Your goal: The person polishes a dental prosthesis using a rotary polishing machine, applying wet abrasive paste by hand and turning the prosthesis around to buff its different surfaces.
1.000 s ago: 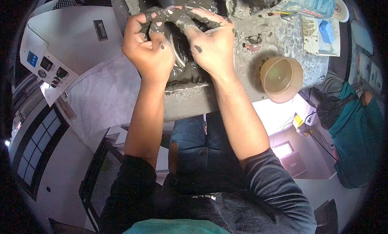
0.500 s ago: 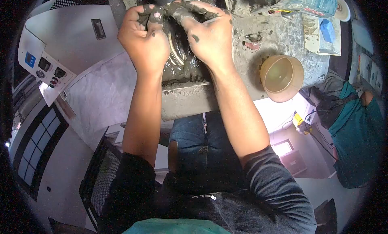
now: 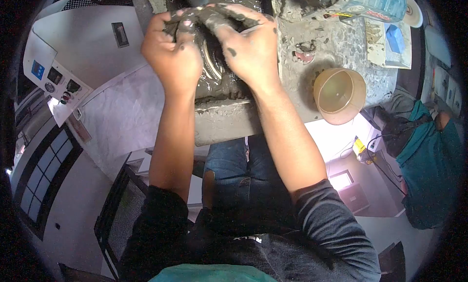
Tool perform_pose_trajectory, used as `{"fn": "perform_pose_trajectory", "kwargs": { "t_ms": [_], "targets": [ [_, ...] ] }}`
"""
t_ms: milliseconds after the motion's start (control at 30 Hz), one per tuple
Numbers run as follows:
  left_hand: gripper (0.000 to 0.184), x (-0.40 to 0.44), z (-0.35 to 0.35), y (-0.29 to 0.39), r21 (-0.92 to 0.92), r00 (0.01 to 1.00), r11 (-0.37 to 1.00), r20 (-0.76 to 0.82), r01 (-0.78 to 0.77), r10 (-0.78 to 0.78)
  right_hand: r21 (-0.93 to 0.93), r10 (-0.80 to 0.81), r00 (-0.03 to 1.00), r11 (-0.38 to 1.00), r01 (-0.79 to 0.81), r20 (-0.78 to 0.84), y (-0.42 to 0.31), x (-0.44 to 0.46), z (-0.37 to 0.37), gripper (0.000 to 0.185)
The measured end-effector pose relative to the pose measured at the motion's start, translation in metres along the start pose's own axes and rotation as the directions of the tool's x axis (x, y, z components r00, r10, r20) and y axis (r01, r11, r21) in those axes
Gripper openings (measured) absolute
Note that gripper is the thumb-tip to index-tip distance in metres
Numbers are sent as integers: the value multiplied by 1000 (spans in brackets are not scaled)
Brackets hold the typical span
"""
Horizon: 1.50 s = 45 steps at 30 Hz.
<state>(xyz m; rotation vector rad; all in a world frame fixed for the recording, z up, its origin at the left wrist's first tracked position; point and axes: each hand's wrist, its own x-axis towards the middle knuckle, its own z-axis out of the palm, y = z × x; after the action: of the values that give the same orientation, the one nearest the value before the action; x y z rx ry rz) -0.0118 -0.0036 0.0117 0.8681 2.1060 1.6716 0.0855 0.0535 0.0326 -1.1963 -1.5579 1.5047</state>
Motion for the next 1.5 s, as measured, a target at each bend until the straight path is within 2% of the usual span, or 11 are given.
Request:
{"fn": "perform_pose_trajectory", "kwargs": {
  "t_ms": [67, 133, 200, 300, 333, 400, 567, 700, 900, 1267, 1500],
  "targets": [
    [15, -6, -8, 2, 8, 1000, 1000, -16, -21, 21, -24, -44, 999, 999, 45, 10, 2, -6, -3, 18],
    [11, -16, -19, 5, 2, 995, 995, -19, -101, 101, 76, -169, 984, 983, 165, 56, 13, -13, -9, 18],
    [9, -27, -24, 14, -18, 997, 997, -35, -72, 71, 41, -262, 963, 965, 260, 62, 21, -23, -21, 25],
    [6, -36, -26, 19, 4, 976, 977, -46, -212, 212, -302, -474, 850, 795, 526, 232, 25, -32, -37, 45],
    [6, -37, -28, 19, 2, 976, 977, -47, -213, 213, -445, -314, 905, 792, 417, 288, 13, -45, -42, 48],
    [7, -38, -32, 25, 32, 951, 951, 15, -309, 309, -453, -365, 857, 735, 505, 364, 16, -54, -45, 52],
    [12, -42, -39, 40, 79, 947, 946, 100, -314, 306, -494, -199, 892, 773, 397, 405, 23, -62, -37, 57],
    [16, -40, -38, 40, -85, 925, 925, 51, -371, 376, -546, -68, 858, 745, 384, 510, 27, -60, -33, 56],
    [17, -40, -42, 48, -25, 905, 911, 106, -412, 412, -627, 61, 840, 696, 350, 538, 18, -61, -31, 57],
    [17, -43, -41, 60, -19, 888, 894, 112, -447, 446, -599, 49, 834, 720, 351, 549, 20, -61, -33, 57],
    [18, -41, -52, 71, 72, 837, 845, 200, -530, 508, -581, 11, 843, 729, 362, 538, 23, -61, -33, 57]
  ]
}}
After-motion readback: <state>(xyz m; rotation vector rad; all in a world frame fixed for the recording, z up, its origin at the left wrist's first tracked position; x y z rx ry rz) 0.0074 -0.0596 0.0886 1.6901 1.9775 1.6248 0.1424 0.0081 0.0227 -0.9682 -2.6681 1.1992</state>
